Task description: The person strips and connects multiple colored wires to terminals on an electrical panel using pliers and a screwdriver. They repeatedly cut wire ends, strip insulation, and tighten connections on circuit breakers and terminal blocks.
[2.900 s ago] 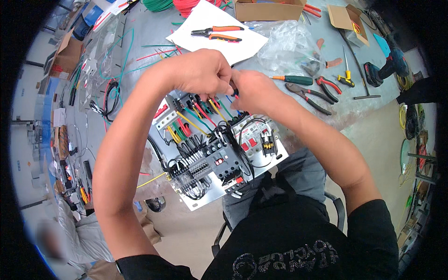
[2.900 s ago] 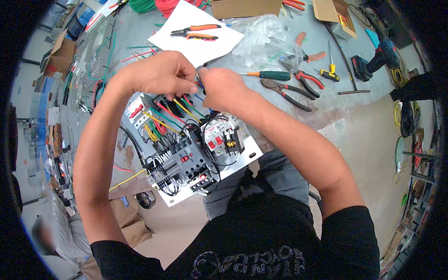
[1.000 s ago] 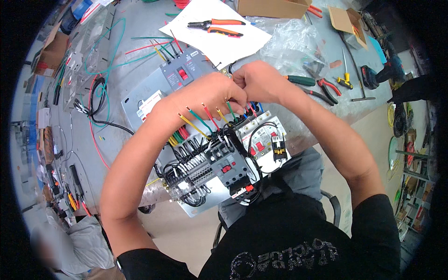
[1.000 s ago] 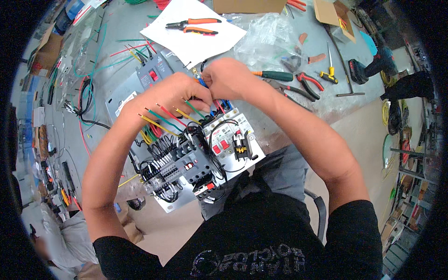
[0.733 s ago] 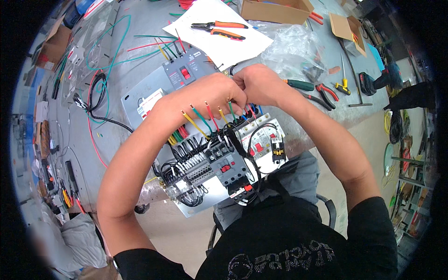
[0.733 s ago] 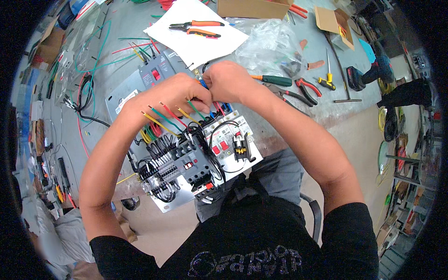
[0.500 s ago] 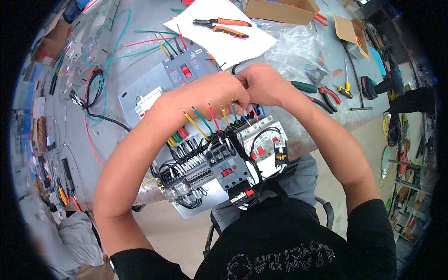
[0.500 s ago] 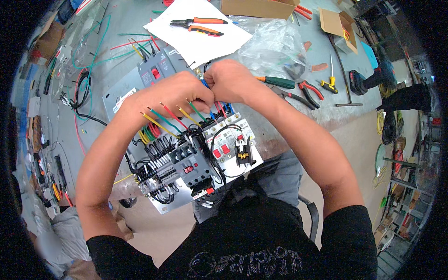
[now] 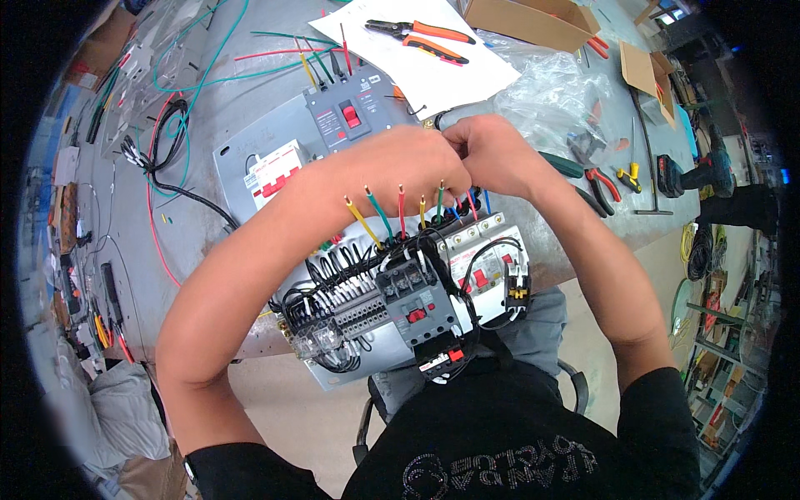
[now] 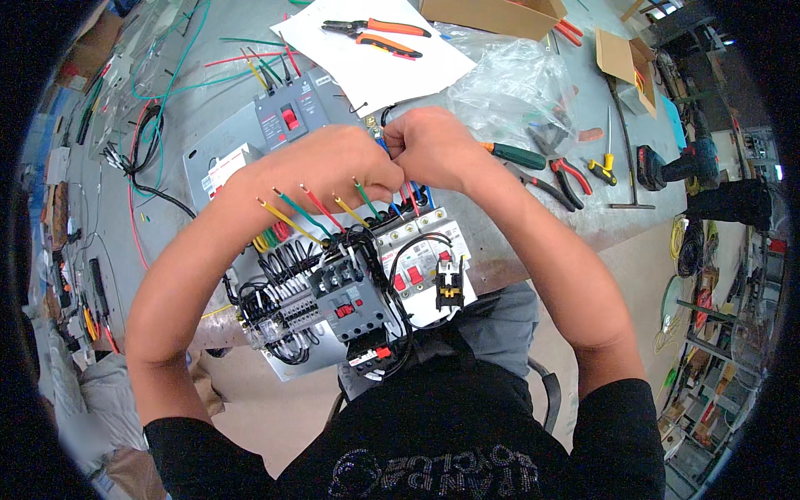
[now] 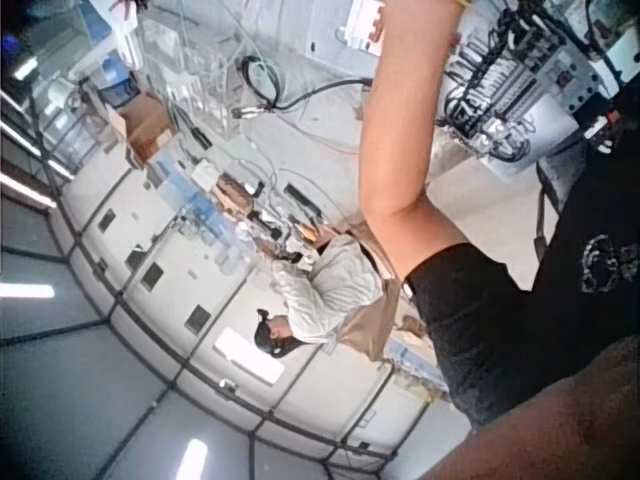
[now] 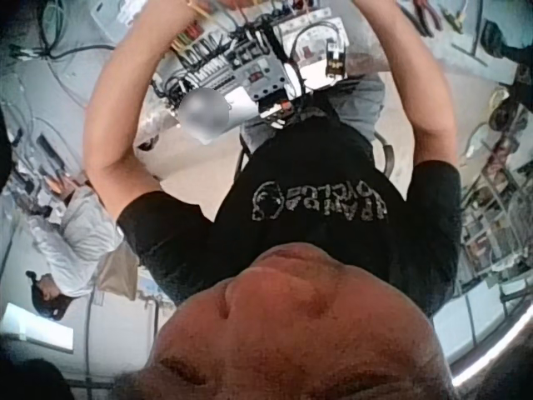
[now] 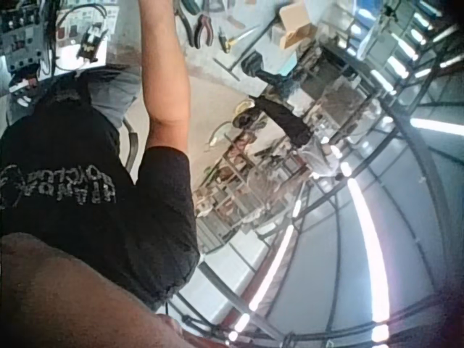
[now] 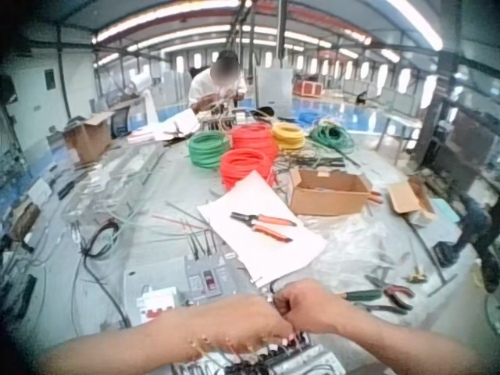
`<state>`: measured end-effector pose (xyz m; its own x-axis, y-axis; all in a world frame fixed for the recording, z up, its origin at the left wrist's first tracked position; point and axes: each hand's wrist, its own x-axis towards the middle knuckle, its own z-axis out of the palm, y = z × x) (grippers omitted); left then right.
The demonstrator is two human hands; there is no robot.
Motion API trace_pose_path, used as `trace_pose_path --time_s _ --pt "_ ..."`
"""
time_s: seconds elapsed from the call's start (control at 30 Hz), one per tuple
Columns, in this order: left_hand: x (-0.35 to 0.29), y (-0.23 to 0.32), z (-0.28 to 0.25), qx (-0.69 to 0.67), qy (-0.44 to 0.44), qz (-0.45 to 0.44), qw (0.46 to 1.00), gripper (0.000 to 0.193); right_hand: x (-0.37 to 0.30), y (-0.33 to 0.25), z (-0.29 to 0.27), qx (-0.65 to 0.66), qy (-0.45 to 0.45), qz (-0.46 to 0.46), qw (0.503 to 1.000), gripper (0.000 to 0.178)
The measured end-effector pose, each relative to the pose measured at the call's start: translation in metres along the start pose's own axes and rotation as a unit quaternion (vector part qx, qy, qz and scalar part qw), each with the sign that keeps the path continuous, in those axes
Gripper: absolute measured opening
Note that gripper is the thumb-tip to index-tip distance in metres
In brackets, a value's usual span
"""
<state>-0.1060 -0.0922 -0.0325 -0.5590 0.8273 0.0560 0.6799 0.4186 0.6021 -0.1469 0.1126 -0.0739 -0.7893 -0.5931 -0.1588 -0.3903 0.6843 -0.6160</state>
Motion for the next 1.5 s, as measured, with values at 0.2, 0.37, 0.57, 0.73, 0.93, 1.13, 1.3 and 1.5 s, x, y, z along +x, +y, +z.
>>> trace_pose_path --time_s 0.2,0.37,0.57,0.73,0.93,1.13,1.3,1.5 --pt "-0.001 -0.006 0.012 0.013 0.019 0.005 1.0 0.012 -0.005 -0.007 -0.004 0.013 -0.015 0.015 1.0 0.014" --pt "0.0 -0.003 0.01 -0.002 0.009 0.0 1.0 0.012 -0.006 -0.007 -0.009 0.01 -0.037 0.004 0.999 0.018" --pt "-0.007 0.001 0.002 -0.18 -0.02 -0.069 0.981 0.019 -0.012 -0.007 -0.026 0.005 -0.083 -0.024 0.996 0.029" --pt "-0.03 0.017 -0.028 -0.301 0.019 -0.157 0.941 0.025 -0.042 -0.027 -0.056 0.098 -0.058 -0.03 0.993 0.033" --pt "-0.044 0.019 -0.032 -0.392 0.018 -0.183 0.901 0.023 -0.059 -0.037 -0.035 -0.006 -0.038 -0.166 0.985 0.046" --pt "-0.038 0.023 -0.035 -0.364 0.019 -0.201 0.909 0.023 -0.051 -0.026 -0.015 -0.047 0.009 -0.199 0.979 0.045" --pt "-0.029 0.028 -0.026 -0.317 0.113 -0.294 0.895 0.017 -0.053 -0.027 -0.01 -0.016 0.033 -0.145 0.989 0.042" --pt "-0.018 0.011 -0.014 -0.203 0.189 -0.359 0.891 0.026 -0.043 -0.045 -0.008 -0.07 0.049 -0.052 0.995 0.042"
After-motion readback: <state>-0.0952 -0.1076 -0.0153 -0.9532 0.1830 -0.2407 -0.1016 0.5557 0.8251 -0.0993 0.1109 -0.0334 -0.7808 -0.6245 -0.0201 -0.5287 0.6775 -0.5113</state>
